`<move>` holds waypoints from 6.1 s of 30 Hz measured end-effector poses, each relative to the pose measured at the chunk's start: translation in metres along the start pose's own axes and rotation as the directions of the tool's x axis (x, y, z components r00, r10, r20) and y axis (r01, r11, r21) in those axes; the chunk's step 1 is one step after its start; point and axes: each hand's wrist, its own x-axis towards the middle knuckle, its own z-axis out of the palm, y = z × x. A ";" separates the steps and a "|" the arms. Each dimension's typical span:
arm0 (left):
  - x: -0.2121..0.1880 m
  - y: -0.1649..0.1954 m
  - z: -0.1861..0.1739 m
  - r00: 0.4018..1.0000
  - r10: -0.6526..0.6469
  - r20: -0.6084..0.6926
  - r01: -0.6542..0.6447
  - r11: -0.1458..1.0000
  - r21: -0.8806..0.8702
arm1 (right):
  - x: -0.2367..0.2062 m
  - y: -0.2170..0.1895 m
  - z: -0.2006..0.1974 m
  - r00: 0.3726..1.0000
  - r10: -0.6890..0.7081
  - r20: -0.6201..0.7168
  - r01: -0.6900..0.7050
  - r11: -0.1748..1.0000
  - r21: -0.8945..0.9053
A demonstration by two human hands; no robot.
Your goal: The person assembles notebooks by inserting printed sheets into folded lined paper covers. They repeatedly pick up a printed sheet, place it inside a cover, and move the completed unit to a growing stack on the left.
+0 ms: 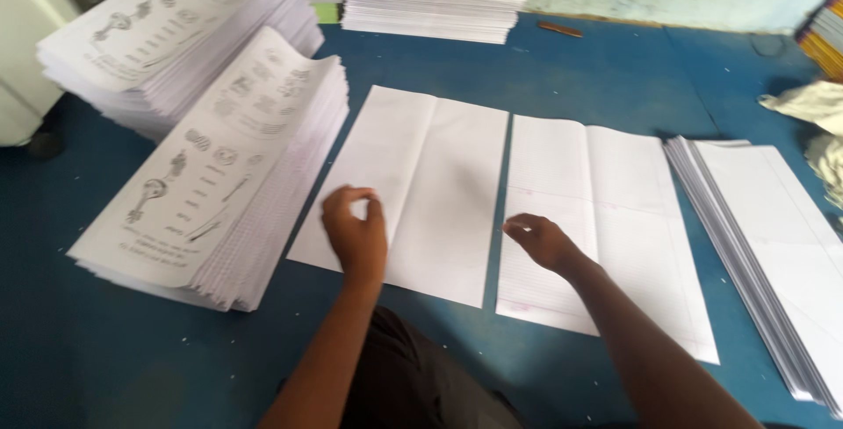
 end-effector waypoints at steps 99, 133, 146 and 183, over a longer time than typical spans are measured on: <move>-0.143 -0.038 0.168 0.417 -0.446 0.792 0.602 0.788 0.127 | -0.088 0.120 -0.070 0.998 0.062 -0.004 -0.058 0.952 0.300; -0.140 -0.038 0.165 0.399 -0.502 0.767 0.599 0.776 0.196 | -0.209 0.322 -0.178 0.546 0.684 -0.484 -0.745 0.660 0.093; -0.139 -0.036 0.164 0.411 -0.504 0.759 0.549 0.802 0.235 | -0.196 0.324 -0.173 0.607 0.681 -0.408 -0.746 0.666 0.003; -0.140 -0.032 0.162 0.404 -0.513 0.758 0.580 0.784 0.221 | -0.221 0.380 -0.203 0.476 0.872 -0.110 -0.681 0.445 0.582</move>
